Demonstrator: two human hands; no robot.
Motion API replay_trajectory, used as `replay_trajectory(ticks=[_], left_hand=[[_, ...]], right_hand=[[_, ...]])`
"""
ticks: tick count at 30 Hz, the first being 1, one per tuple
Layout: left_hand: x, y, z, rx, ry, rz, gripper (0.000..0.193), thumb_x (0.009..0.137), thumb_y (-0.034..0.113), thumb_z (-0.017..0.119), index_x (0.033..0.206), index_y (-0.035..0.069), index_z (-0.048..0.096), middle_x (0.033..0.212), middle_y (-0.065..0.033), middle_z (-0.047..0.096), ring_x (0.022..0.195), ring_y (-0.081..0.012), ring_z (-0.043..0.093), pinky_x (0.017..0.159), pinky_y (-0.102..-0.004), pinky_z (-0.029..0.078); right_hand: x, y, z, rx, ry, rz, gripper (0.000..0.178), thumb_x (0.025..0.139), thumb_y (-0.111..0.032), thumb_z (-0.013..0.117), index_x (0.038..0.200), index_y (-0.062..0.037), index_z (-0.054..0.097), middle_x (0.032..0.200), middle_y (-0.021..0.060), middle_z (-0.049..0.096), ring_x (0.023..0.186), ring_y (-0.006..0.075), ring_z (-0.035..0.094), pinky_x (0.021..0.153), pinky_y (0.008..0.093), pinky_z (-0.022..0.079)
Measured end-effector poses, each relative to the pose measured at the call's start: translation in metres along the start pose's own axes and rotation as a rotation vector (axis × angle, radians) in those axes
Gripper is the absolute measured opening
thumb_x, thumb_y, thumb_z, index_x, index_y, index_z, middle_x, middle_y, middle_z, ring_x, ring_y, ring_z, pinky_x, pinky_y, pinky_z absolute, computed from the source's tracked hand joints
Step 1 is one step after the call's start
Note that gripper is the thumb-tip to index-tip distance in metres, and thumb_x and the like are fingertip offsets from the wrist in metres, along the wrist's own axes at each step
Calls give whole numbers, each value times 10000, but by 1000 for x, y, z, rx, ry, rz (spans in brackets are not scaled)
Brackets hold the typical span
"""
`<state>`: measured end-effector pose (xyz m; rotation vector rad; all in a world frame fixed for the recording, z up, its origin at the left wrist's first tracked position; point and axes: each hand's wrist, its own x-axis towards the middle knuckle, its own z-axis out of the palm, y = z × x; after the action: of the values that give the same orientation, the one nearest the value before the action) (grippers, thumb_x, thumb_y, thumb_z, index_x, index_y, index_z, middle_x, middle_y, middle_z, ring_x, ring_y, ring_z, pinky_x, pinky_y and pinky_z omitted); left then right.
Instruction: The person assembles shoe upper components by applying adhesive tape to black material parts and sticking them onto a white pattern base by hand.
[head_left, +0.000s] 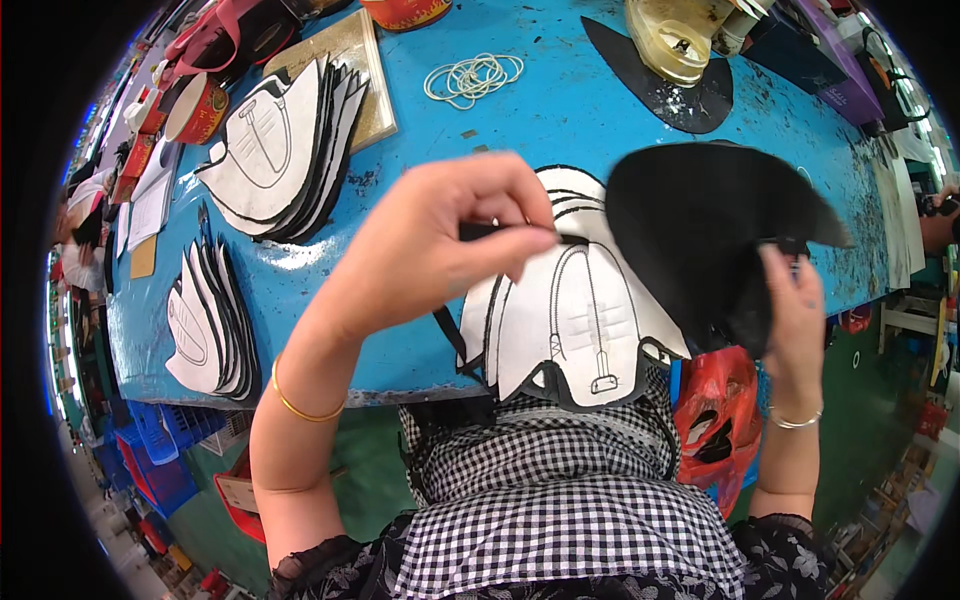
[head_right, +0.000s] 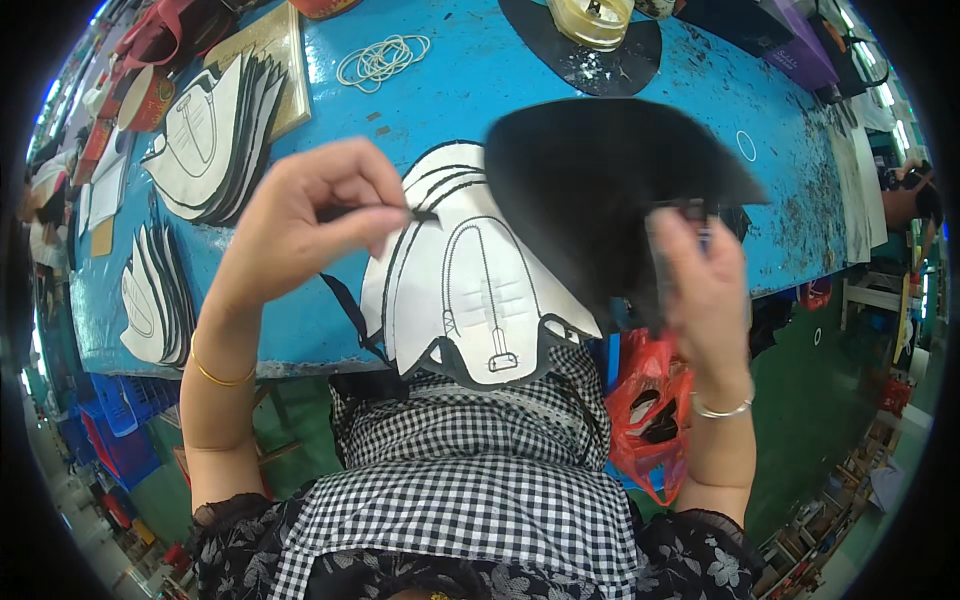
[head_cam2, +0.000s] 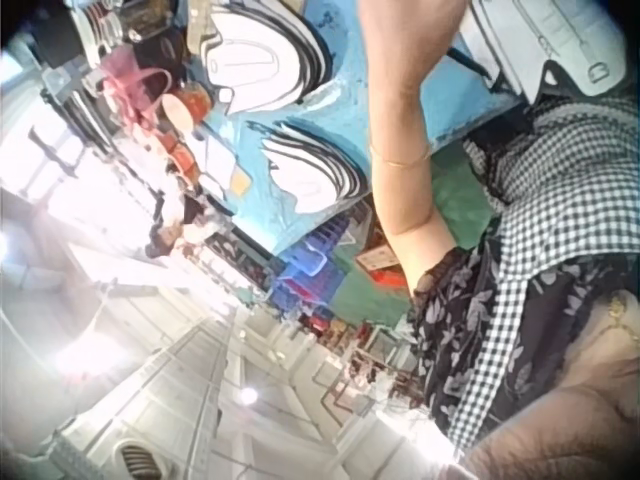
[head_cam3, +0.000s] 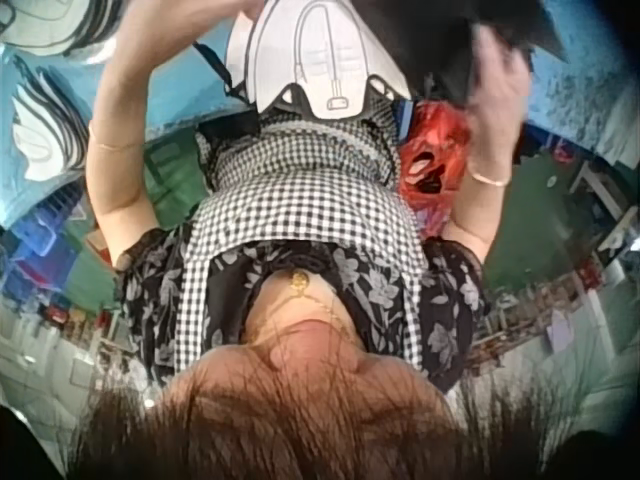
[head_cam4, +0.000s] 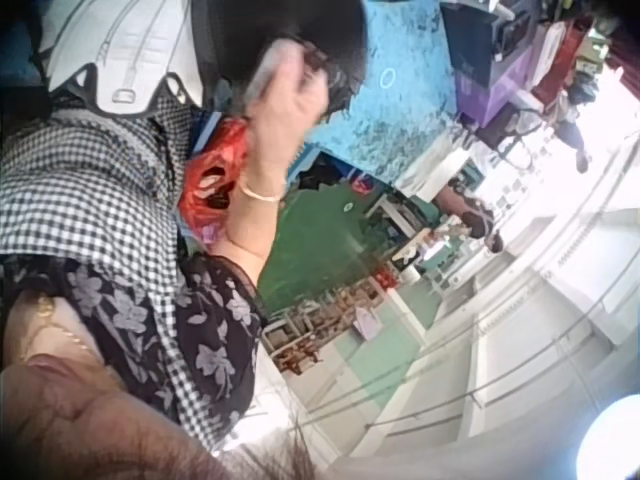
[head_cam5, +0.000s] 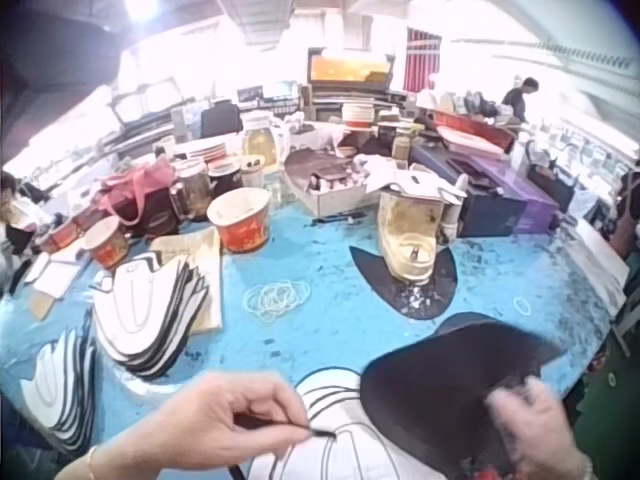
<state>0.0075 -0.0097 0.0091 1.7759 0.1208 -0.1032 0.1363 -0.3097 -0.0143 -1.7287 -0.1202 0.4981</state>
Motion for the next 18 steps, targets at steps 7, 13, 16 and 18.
replay_trajectory(ticks=[7,13,16,18], left_hand=[[24,-19,35,362,-365,141,56,758,96,741,785,53,717,748,-23,693,673,-139,649,642,-272,500],[40,-20,51,550,-516,107,83,732,163,723,784,100,741,744,-54,699,699,-221,660,673,-322,507],[42,-21,56,621,-499,119,77,730,160,713,782,110,742,744,-63,700,710,-238,661,682,-341,509],[43,-21,57,626,-499,117,79,728,163,715,782,111,740,746,-66,700,713,-245,661,685,-347,510]], right_hand=[[5,0,-68,24,156,-339,238,1019,-144,469,1215,-11,493,878,2,557,574,3,391,487,169,325],[-27,31,-9,-181,-354,-357,184,940,-71,590,1094,-34,495,763,32,573,584,85,533,528,239,430],[-20,21,11,-492,-579,-378,106,830,-35,674,896,-40,591,790,80,652,708,191,662,597,306,498],[-9,25,21,-580,-641,-558,120,806,-51,690,878,-51,594,790,72,648,705,214,653,594,322,499]])
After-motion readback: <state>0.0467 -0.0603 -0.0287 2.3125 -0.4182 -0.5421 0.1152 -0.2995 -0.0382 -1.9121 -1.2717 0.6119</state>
